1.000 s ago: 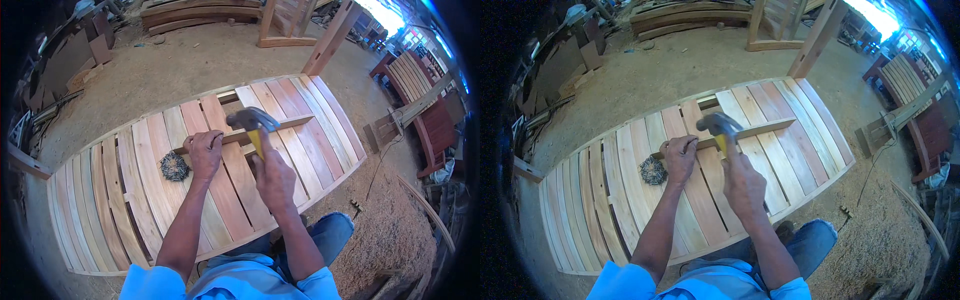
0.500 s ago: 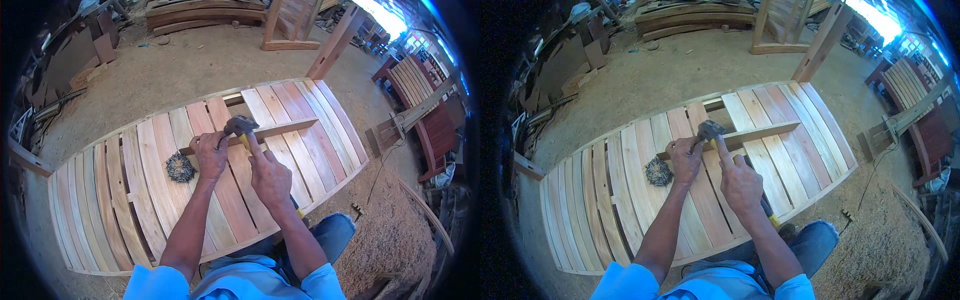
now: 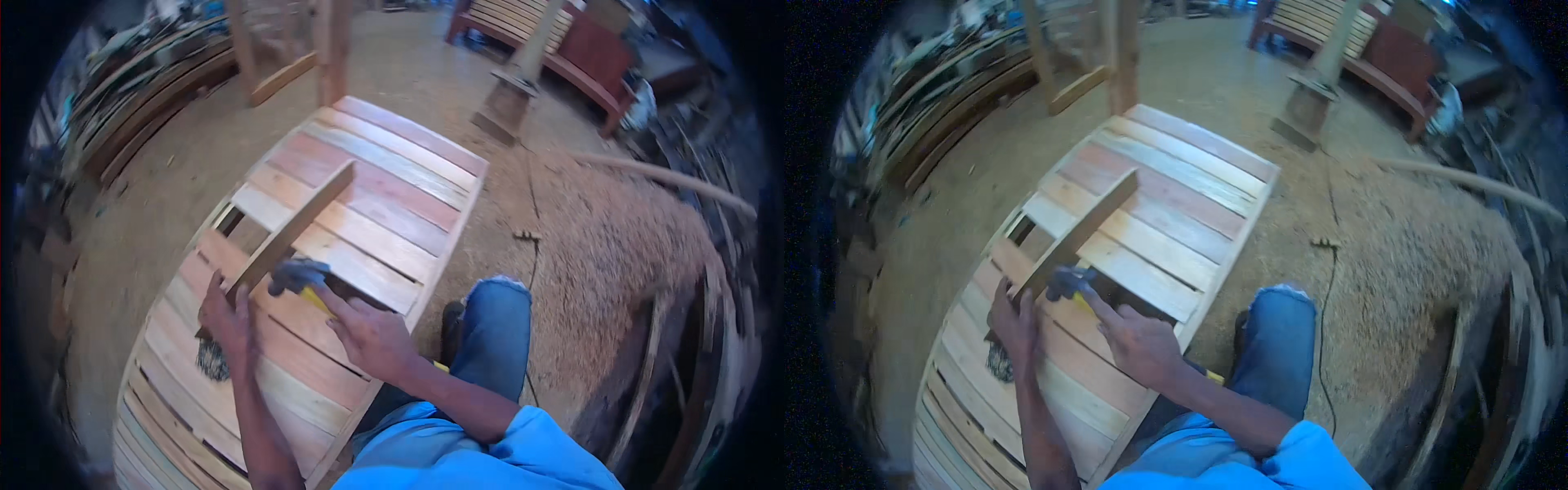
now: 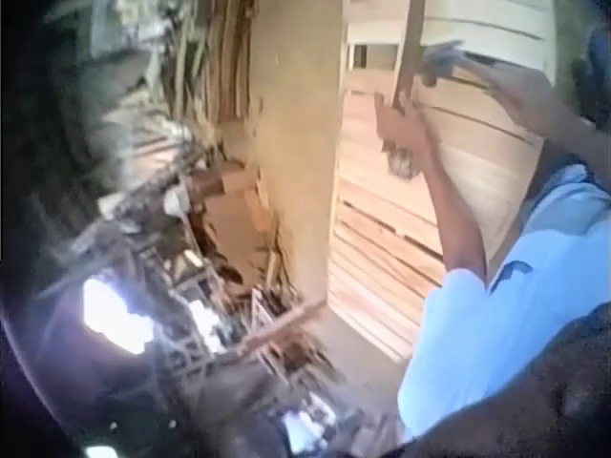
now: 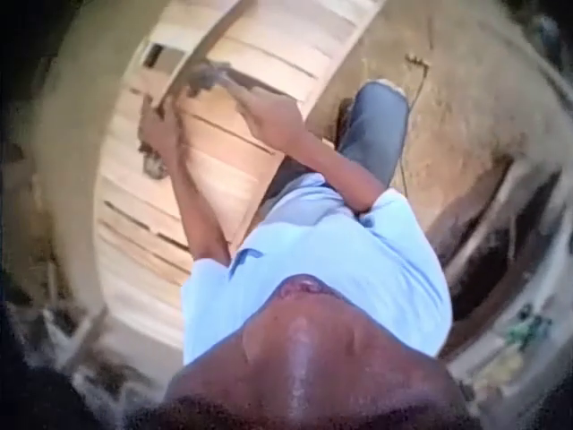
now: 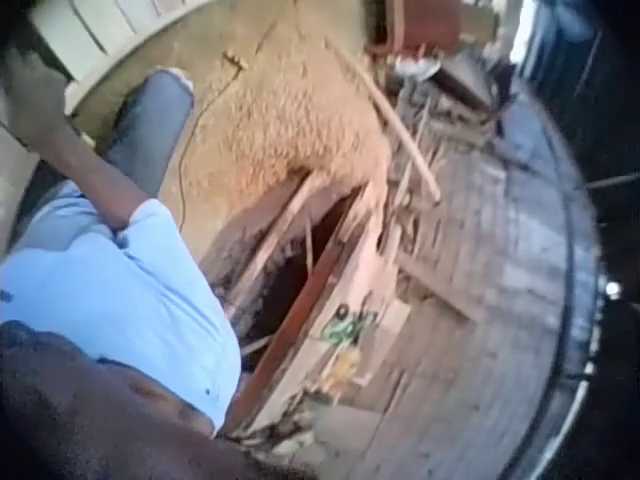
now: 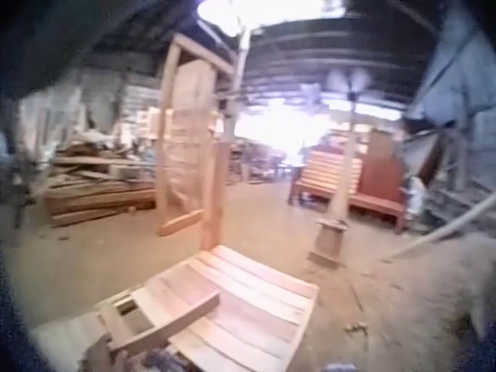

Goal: Hammering nails into wooden slats to assemble a furniture piece.

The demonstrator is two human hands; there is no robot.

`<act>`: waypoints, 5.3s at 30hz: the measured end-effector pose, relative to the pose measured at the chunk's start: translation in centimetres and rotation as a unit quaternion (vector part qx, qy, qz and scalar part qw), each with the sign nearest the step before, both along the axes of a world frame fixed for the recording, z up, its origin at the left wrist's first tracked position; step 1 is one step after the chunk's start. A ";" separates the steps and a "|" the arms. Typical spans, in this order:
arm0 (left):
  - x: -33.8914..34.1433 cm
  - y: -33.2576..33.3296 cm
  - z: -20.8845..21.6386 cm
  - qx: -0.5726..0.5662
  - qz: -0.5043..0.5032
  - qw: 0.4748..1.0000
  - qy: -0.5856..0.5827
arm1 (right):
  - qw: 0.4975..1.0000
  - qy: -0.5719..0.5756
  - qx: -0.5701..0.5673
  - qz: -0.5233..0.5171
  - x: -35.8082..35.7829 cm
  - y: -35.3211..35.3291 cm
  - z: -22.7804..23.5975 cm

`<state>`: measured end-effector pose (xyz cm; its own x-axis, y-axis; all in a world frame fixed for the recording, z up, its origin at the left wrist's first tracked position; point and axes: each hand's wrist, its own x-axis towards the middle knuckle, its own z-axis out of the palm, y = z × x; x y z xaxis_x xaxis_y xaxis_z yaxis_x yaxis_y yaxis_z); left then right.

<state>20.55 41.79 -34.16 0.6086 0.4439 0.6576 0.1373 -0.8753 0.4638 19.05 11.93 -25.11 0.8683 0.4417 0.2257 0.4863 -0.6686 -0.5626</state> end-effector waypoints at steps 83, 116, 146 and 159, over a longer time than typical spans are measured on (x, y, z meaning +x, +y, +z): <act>18.8 -31.6 0.9 -0.060 -0.484 0.843 0.227 | 0.919 -0.101 -0.032 -0.380 3.5 -16.5 0.8; 18.8 -32.0 0.4 -0.027 -0.480 0.848 0.224 | 0.900 -0.167 0.000 -0.402 2.5 -15.4 -1.3; 21.9 -25.2 -2.7 -0.007 -0.554 0.812 0.185 | 0.831 0.016 0.252 -0.495 15.7 -22.3 -16.7; 20.7 -26.3 -2.0 0.085 -0.500 0.845 0.171 | 0.767 0.175 0.411 -0.461 14.7 -21.4 -11.5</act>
<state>41.28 15.47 -36.11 0.7913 -0.4874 0.3692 -0.6089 -0.6832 0.4032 33.78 -9.48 -36.65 0.7967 -0.5629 -0.2201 -0.2576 0.0133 -0.9662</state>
